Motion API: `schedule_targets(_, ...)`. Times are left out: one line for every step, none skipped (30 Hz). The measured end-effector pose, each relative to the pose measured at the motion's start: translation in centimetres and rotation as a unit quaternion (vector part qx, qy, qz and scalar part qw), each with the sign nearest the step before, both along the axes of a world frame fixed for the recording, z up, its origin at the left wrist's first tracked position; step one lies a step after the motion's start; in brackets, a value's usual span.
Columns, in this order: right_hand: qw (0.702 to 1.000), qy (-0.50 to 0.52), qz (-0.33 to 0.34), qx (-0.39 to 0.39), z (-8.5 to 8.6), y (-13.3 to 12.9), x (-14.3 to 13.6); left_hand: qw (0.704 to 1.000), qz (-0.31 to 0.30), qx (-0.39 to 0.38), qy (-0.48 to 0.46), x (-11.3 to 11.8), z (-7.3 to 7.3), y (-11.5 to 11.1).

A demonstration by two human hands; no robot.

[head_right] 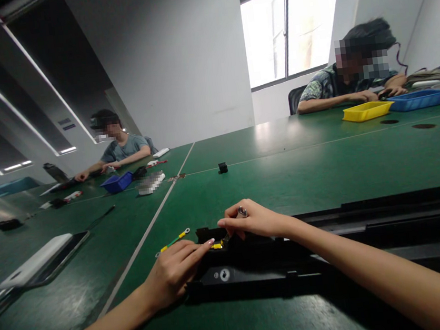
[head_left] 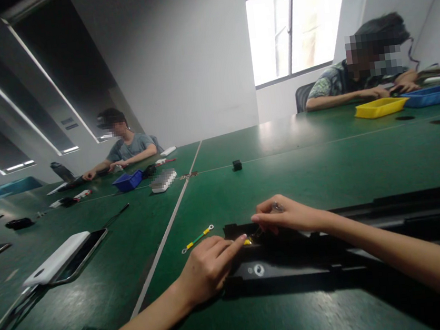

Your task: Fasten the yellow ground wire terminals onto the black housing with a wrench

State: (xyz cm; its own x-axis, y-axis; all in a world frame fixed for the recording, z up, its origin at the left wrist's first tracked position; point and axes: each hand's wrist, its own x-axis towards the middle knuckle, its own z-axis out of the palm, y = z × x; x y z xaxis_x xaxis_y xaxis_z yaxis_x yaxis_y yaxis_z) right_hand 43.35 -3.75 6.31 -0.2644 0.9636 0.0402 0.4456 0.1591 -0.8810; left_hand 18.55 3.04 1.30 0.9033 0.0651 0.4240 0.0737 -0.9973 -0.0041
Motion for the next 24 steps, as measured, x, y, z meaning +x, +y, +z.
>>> schedule_targets(1.000, 0.003, 0.002, -0.001, 0.02, 0.02, -0.02, 1.000, -0.001, 0.002, -0.001, 0.01, 0.02, -0.01)
schedule_targets(1.000, 0.004, 0.002, -0.002, 0.02, 0.05, -0.03, 1.000, -0.001, 0.003, -0.003, 0.02, 0.04, -0.03)
schedule_targets(1.000, 0.004, 0.001, -0.004, 0.02, 0.08, -0.04, 1.000, -0.001, 0.005, -0.005, 0.04, 0.08, -0.04)
schedule_targets(1.000, 0.003, 0.001, -0.005, -0.01, 0.10, -0.04, 1.000, -0.001, 0.006, -0.006, 0.05, 0.11, -0.05)
schedule_targets(1.000, 0.003, 0.001, -0.005, -0.04, 0.12, -0.05, 1.000, -0.001, 0.007, -0.008, 0.06, 0.14, -0.07)
schedule_targets(1.000, 0.002, 0.001, -0.005, -0.07, 0.13, -0.05, 1.000, -0.002, 0.008, -0.010, 0.08, 0.17, -0.08)
schedule_targets(1.000, 0.002, 0.002, -0.004, -0.10, 0.13, -0.05, 1.000, -0.003, 0.008, -0.011, 0.09, 0.19, -0.09)
schedule_targets(1.000, 0.001, 0.002, -0.004, -0.13, 0.12, -0.05, 1.000, -0.004, 0.007, -0.012, 0.09, 0.20, -0.10)
schedule_targets(1.000, 0.000, 0.002, -0.005, -0.16, 0.10, -0.05, 1.000, -0.005, 0.006, -0.014, 0.10, 0.21, -0.10)
schedule_targets(1.000, 0.000, 0.002, -0.006, -0.17, 0.08, -0.05, 1.000, -0.006, 0.005, -0.016, 0.10, 0.21, -0.11)
schedule_targets(1.000, 0.001, 0.001, -0.007, -0.18, 0.06, -0.06, 1.000, -0.006, 0.005, -0.017, 0.10, 0.21, -0.12)
schedule_targets(1.000, 0.002, 0.001, -0.007, -0.17, 0.04, -0.07, 1.000, -0.006, 0.005, -0.018, 0.09, 0.21, -0.13)
schedule_targets(1.000, 0.003, 0.002, -0.007, -0.16, 0.03, -0.08, 1.000, -0.005, 0.006, -0.019, 0.09, 0.22, -0.14)
schedule_targets(1.000, 0.004, 0.002, -0.008, -0.13, 0.01, -0.09, 1.000, -0.004, 0.007, -0.018, 0.09, 0.22, -0.15)
schedule_targets(1.000, 0.004, 0.001, -0.008, -0.10, 0.00, -0.09, 1.000, -0.003, 0.008, -0.017, 0.09, 0.23, -0.16)
schedule_targets(1.000, 0.004, 0.001, -0.009, -0.06, -0.02, -0.10, 1.000, -0.002, 0.010, -0.016, 0.10, 0.25, -0.17)
schedule_targets(1.000, 0.005, 0.001, -0.009, -0.03, -0.04, -0.10, 1.000, -0.001, 0.012, -0.017, 0.11, 0.27, -0.19)
schedule_targets(1.000, 0.006, 0.002, -0.010, -0.01, -0.06, -0.10, 1.000, -0.001, 0.013, -0.018, 0.12, 0.30, -0.21)
schedule_targets(1.000, 0.009, 0.003, -0.010, 0.01, -0.07, -0.10, 1.000, -0.001, 0.013, -0.019, 0.14, 0.33, -0.23)
schedule_targets(1.000, 0.010, 0.003, -0.010, 0.01, -0.07, -0.10, 1.000, -0.003, 0.012, -0.021, 0.16, 0.37, -0.25)
schedule_targets(1.000, 0.011, 0.004, -0.009, 0.00, -0.06, -0.09, 1.000, -0.004, 0.011, -0.021, 0.18, 0.41, -0.27)
schedule_targets(1.000, 0.012, 0.004, -0.008, -0.03, -0.05, -0.08, 1.000, -0.005, 0.010, -0.021, 0.19, 0.44, -0.28)
schedule_targets(1.000, 0.011, 0.004, -0.007, -0.06, -0.02, -0.07, 1.000, -0.005, 0.009, -0.020, 0.20, 0.47, -0.28)
schedule_targets(1.000, 0.011, 0.004, -0.006, -0.09, 0.01, -0.06, 1.000, -0.005, 0.010, -0.020, 0.20, 0.48, -0.28)
